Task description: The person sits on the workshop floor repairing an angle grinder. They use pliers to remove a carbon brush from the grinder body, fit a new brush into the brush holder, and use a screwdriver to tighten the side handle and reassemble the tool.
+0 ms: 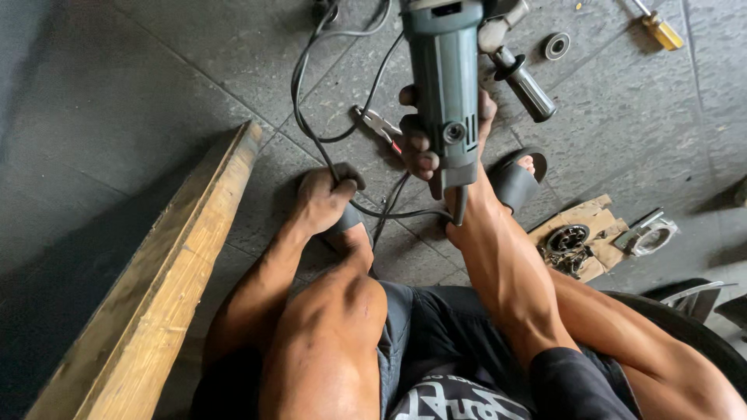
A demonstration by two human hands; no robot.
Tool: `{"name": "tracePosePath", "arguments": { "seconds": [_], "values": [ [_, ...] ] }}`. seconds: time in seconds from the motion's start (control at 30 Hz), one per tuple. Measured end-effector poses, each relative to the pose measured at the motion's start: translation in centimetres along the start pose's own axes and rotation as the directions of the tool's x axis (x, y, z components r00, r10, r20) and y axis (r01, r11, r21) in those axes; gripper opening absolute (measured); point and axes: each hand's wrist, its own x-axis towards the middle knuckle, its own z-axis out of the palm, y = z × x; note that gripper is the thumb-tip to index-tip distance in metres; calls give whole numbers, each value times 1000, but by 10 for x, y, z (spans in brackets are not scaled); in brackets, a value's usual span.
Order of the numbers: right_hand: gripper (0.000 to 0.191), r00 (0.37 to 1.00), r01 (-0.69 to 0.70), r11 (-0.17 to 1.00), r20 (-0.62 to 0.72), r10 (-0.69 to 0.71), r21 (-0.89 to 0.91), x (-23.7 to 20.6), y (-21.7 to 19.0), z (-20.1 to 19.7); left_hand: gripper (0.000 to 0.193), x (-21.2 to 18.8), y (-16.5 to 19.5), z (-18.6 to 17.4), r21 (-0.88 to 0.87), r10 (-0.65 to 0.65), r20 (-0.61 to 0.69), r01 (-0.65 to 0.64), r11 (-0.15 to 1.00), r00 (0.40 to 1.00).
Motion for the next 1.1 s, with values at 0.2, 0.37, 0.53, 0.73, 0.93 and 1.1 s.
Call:
{"name": "tracePosePath", "arguments": {
  "seconds": [0.2,0.37,0.53,0.73,0.93,1.1],
  "values": [
    [95,997,-21,998,71,17,60,-5,-14,-15,49,-12,16,-5,355,70,-373,72,932,925],
    [87,945,-322,931,5,326,175,-5,-1,-12,67,36,70,-11,-399,266,-107,-287,871,958],
    [79,829,-401,913,-453,328,-72,-2,-14,0,78,75,98,7,-705,136,-91,-160,690,987],
    [49,865,-489,43,-491,-105,-871,-32,-106,22,74,103,121,25,-582,189,-256,-307,753,948],
    [29,708,-681,-427,-386,-592,-595,-110,-214,30,62,128,149,41,-394,271,-247,-352,849,930],
    [29,618,-650,-373,-175,-766,-662,-133,-269,13,55,138,188,63,-260,260,-302,-342,903,917]
  ]
}}
